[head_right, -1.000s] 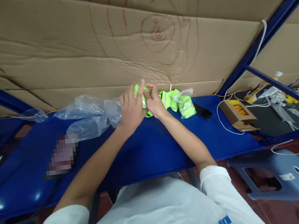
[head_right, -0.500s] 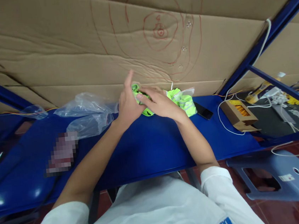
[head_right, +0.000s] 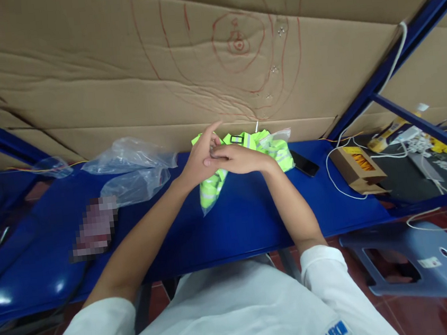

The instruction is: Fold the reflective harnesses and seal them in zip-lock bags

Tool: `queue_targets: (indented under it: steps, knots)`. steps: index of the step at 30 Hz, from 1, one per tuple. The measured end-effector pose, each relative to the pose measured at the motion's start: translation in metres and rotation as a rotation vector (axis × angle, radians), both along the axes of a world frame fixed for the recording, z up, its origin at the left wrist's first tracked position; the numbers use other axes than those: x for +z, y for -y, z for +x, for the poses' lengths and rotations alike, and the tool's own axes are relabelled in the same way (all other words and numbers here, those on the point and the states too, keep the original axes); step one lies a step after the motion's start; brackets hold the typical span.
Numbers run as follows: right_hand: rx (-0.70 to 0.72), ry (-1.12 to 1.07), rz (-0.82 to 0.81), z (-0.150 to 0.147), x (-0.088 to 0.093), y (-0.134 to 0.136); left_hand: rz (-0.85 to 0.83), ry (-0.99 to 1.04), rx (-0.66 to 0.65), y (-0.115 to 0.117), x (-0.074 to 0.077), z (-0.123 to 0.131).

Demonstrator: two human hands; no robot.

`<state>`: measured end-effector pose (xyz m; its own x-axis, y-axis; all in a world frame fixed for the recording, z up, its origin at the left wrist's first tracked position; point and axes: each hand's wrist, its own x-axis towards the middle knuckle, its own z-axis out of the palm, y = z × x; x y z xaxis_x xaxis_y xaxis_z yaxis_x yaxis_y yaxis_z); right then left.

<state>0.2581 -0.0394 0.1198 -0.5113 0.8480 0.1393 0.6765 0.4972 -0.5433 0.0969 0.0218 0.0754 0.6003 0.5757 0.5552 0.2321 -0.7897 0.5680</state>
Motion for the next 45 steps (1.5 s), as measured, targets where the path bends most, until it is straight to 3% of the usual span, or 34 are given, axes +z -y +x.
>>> queue_targets:
  steps: [2, 6, 9, 12, 18, 23, 26, 32, 35, 40, 45]
  knots:
    - [0.023, -0.064, 0.033, 0.005, 0.001, -0.003, -0.035, -0.023, -0.046, -0.006, -0.001, -0.003]
    - [0.142, -0.115, -0.036, 0.022, 0.010, 0.001, -0.054, -0.310, -0.307, -0.015, 0.016, -0.028]
    - [0.176, -0.081, -0.153, 0.036, 0.018, 0.009, -0.058, -0.441, -0.293, -0.026, 0.030, -0.051]
    - [0.084, -0.020, -0.194, 0.046, 0.018, 0.014, -0.092, -0.480, -0.337, -0.034, 0.037, -0.064]
    - [-0.067, 0.060, 0.055, 0.037, 0.005, 0.009, -0.091, -0.447, -0.286, -0.030, 0.044, -0.063]
    - [-0.058, 0.004, 0.128, 0.032, 0.015, 0.017, -0.272, -0.366, -0.349, -0.030, 0.047, -0.065]
    - [-0.070, 0.050, 0.157, 0.040, 0.020, 0.022, -0.325, -0.426, -0.414, -0.037, 0.048, -0.075]
    - [-0.035, 0.058, 0.018, 0.043, 0.023, 0.026, -0.288, -0.507, -0.368, -0.045, 0.057, -0.094]
    - [-0.088, 0.053, -0.004, 0.035, 0.024, 0.027, -0.252, -0.445, -0.335, -0.042, 0.059, -0.092]
    - [-0.095, 0.010, -0.008, 0.029, 0.024, 0.027, -0.335, -0.313, -0.279, -0.039, 0.052, -0.082]
    - [-0.218, 0.049, -0.021, 0.033, 0.021, 0.024, -0.221, -0.386, -0.199, -0.043, 0.049, -0.081]
